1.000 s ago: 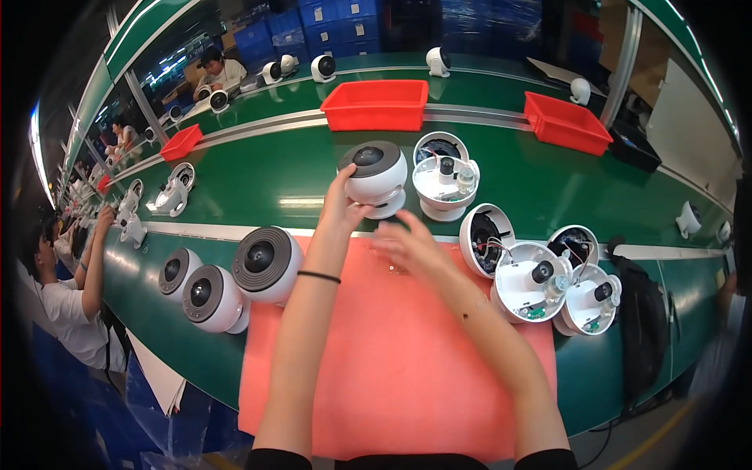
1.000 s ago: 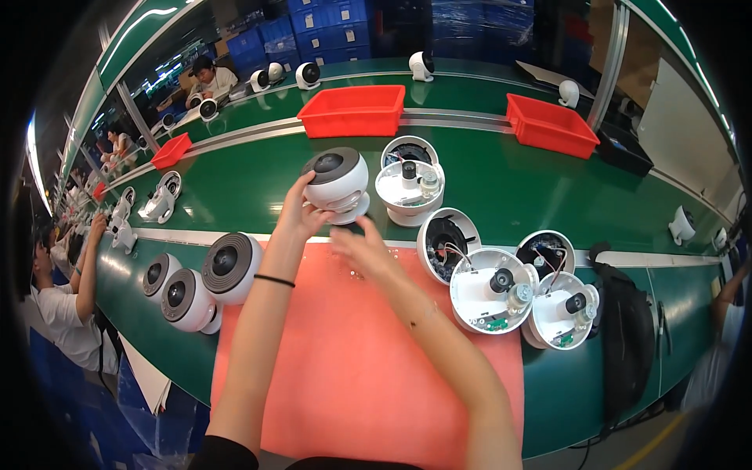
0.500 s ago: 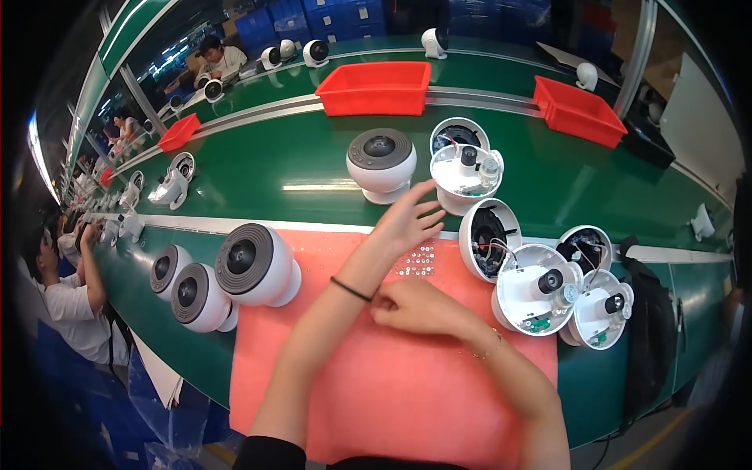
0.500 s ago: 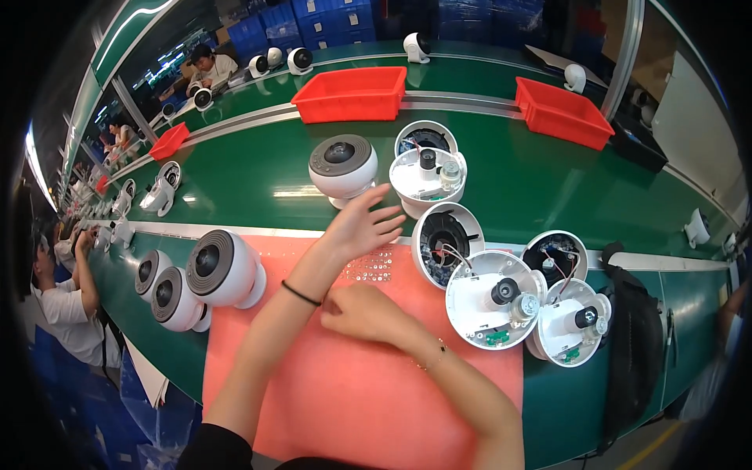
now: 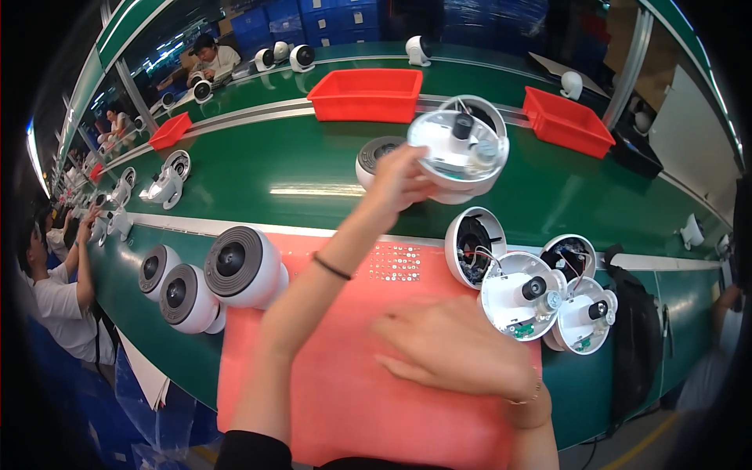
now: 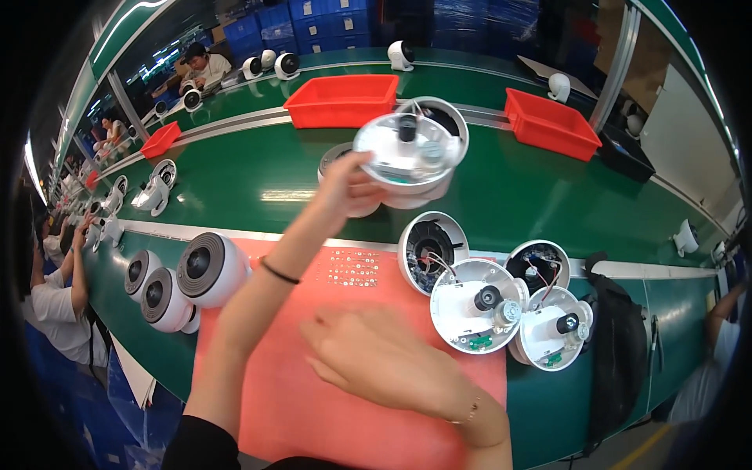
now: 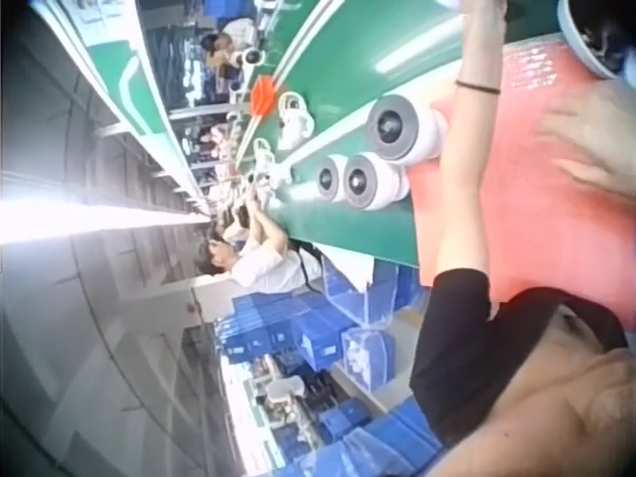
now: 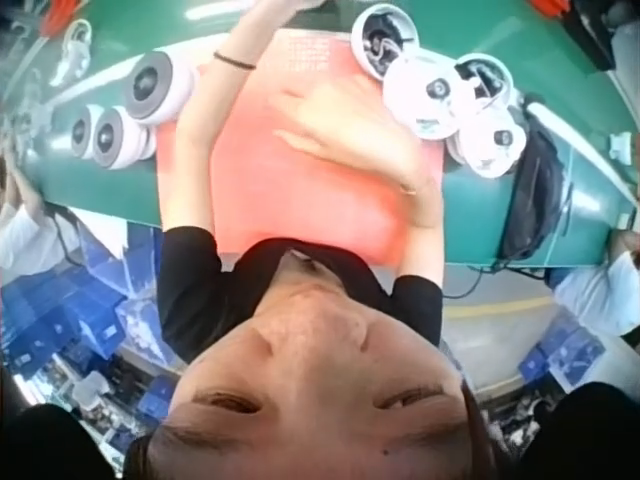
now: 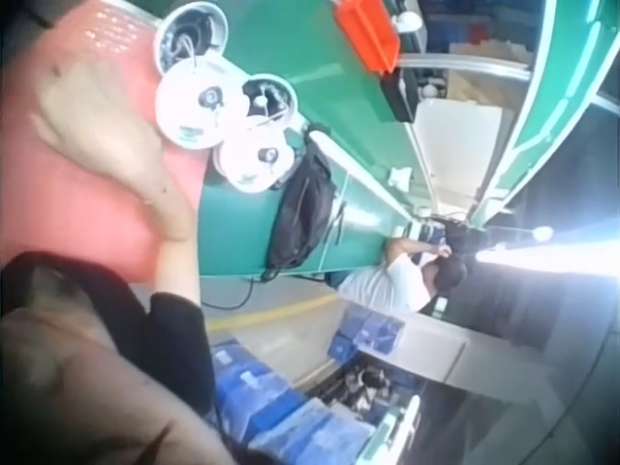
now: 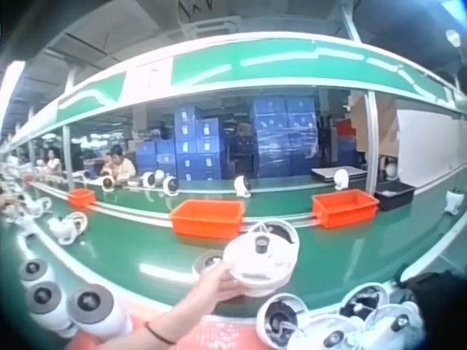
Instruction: Assembling the internal components and outer shell of dome security cameras on an assembly line.
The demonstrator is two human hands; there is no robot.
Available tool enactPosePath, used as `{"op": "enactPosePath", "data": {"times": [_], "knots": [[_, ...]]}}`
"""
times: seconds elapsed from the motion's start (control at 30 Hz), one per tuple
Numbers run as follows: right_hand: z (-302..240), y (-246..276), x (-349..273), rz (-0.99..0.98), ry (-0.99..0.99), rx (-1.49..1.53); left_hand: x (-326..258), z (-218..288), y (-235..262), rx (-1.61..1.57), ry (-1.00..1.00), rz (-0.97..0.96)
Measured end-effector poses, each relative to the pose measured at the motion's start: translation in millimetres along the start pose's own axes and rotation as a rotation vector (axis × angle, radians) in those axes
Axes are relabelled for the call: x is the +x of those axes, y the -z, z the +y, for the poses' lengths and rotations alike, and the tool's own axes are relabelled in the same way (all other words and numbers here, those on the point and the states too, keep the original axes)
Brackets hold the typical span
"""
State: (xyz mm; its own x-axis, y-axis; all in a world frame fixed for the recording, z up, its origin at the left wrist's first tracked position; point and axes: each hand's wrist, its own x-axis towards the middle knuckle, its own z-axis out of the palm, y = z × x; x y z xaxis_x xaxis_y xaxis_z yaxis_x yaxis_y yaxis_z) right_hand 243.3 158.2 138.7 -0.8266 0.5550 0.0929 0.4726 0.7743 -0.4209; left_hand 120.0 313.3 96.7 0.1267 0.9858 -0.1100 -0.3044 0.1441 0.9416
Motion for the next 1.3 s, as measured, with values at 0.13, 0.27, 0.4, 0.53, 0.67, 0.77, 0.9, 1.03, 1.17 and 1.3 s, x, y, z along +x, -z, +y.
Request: {"op": "enactPosePath", "data": {"times": [0.13,0.27,0.4,0.53,0.67,0.77,0.9,1.03,1.17,1.3], "knots": [[-7,33,-23,0.703,-0.116,-0.191,-52,38,45,0.066,-0.111,-0.06],[5,20,-29,0.713,-0.244,-0.591,-109,48,81,0.002,-0.035,-0.052],[5,-36,-43,0.641,0.109,-0.818,-145,44,102,-0.07,0.097,-0.148],[-6,-73,-43,0.573,0.26,-0.888,-154,42,114,0.198,0.085,-0.111],[-3,-90,-52,0.398,0.214,-0.87,-156,41,118,0.293,0.067,-0.139],[-10,-87,-61,0.42,0.266,-0.664,-152,28,130,0.326,0.128,-0.204],[-23,-115,-80,0.327,0.38,-0.021,-135,-21,132,0.578,0.282,-0.485],[-44,-181,-92,0.25,0.325,0.371,-113,-83,137,0.77,0.137,-0.896],[-45,-227,-87,0.289,0.409,0.207,-170,-77,153,0.734,-0.39,-0.193],[-41,-250,-86,0.329,0.334,0.208,-268,-104,174,0.5,-0.466,0.096]]}}
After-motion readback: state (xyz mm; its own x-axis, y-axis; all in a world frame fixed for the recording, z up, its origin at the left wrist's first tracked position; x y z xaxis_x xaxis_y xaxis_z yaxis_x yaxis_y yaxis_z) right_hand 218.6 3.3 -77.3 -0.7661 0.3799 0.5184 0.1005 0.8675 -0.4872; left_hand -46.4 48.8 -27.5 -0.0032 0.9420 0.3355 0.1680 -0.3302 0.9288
